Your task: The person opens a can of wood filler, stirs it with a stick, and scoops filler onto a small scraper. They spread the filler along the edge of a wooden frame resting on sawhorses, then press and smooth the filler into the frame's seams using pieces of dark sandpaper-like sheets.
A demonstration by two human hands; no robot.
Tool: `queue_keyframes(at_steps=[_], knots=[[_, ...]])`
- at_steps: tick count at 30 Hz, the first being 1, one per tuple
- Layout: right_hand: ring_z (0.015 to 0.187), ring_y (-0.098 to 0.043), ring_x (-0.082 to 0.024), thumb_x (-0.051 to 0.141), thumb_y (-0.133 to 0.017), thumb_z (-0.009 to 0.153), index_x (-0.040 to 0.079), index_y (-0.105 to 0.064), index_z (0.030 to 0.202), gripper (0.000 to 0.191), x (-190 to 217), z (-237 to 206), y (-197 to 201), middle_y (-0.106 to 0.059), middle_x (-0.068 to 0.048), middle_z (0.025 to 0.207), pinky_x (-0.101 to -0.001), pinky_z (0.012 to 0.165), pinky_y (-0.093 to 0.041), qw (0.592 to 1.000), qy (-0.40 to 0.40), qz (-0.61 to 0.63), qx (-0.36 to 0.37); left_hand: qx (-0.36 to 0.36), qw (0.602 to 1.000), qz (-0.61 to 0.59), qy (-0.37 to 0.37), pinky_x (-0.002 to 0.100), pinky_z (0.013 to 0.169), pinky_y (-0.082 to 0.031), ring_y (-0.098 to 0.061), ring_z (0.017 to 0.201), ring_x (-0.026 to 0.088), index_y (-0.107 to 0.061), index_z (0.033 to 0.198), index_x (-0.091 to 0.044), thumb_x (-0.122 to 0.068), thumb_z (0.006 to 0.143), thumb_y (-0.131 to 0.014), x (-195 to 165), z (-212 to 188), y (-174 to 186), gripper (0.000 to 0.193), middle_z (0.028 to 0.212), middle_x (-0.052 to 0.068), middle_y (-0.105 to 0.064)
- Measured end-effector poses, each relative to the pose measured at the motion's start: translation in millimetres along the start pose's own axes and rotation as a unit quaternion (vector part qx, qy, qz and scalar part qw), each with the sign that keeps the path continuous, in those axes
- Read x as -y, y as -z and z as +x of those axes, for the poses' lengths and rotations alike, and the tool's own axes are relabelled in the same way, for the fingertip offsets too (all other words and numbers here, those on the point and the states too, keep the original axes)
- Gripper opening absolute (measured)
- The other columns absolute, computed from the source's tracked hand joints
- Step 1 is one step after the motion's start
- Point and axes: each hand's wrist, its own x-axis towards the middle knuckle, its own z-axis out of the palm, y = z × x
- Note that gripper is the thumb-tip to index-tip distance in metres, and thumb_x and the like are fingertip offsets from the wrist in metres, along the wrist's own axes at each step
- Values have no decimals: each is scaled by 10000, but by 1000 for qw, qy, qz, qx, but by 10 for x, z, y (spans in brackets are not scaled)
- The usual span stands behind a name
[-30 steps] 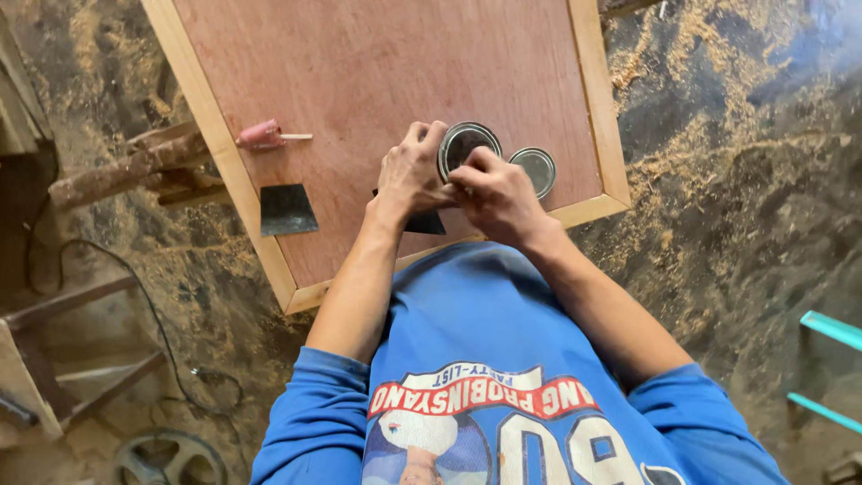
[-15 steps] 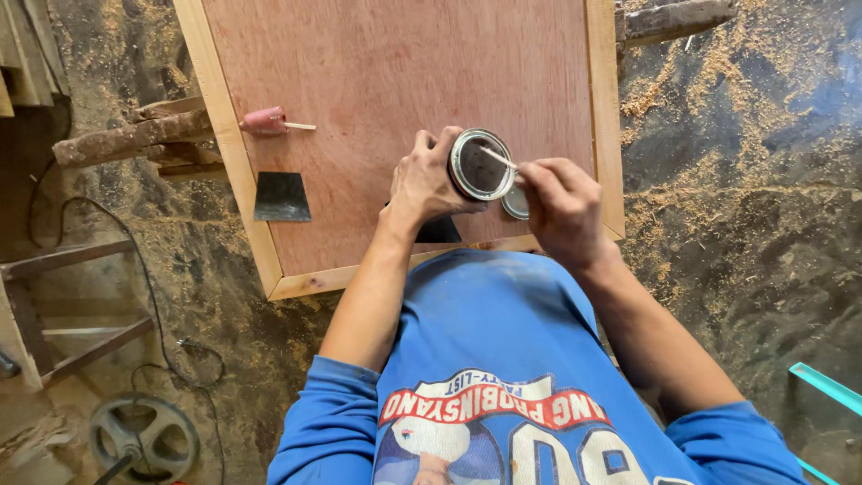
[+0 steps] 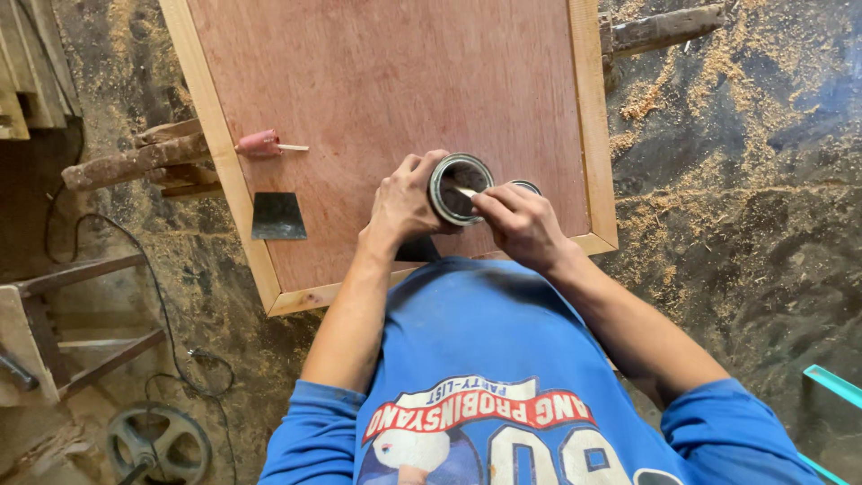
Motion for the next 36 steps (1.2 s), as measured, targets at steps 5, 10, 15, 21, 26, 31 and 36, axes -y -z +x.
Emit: queue_keyframes(at_steps=[5, 10, 15, 21, 26, 31, 36], knots=[[871, -687, -325, -10, -732, 901, -32, -674, 1082, 191, 87, -24, -14, -690, -150, 990, -414, 757, -570, 999, 3, 0, -35, 19, 999, 5, -33, 507, 846, -582, -692, 1028, 386, -564, 1306, -231, -394, 519, -959, 90, -13, 126, 896, 1188, 107, -685], [872, -696, -305, -54, -704, 859, -23, -688, 1070, 214, 152, 9, -18, -696, -140, 993, -394, 757, -576, 1000, 8, 2, 11, 41, 997, 12, -65, 492, 857, -587, -697, 1042, 379, -582, 1324, -231, -354, 622, -934, 163, -40, 205, 796, 1258, 82, -688], [899, -697, -321, -67, -693, 845, -42, -676, 1080, 237, 151, 69, -94, -695, -155, 1027, -398, 784, -583, 1000, -3, 17, 3, 46, 996, 11, -75, 468, 879, -594, -702, 1072, 354, -594, 1335, -233, -277, 671, -897, 237, -36, 228, 731, 1293, 59, -696], [924, -696, -316, -61, -702, 871, -26, -680, 1091, 224, 103, 92, -116, -685, -149, 1041, -399, 794, -583, 999, -9, 51, 12, 60, 993, 1, -103, 447, 868, -598, -704, 1081, 323, -589, 1334, -231, -224, 683, -862, 326, 3, 280, 707, 1301, 30, -698], [972, -696, -312, -60, -676, 814, -25, -680, 1125, 314, 36, 89, -235, -682, -145, 1074, -396, 831, -587, 997, 16, 32, 65, 85, 990, 35, -107, 449, 833, -603, -712, 1037, 325, -589, 1331, -244, -221, 729, -867, 354, 92, 301, 664, 1304, 23, -703], [960, -670, -318, -7, -701, 866, -6, -670, 1118, 253, -8, -9, -347, -670, -155, 1077, -399, 808, -570, 995, -59, 50, 68, 68, 992, 97, -52, 468, 792, -596, -716, 1006, 352, -538, 1428, -246, -226, 700, -862, 302, 11, 365, 798, 1335, 54, -701], [957, -640, -327, 15, -696, 871, -8, -666, 1120, 252, -73, 33, -480, -646, -153, 1047, -414, 818, -551, 991, -106, 44, 68, 38, 996, 63, 42, 510, 797, -581, -705, 998, 403, -363, 1498, -121, -448, 510, -950, 144, -161, 313, 1195, 1178, 166, -710]])
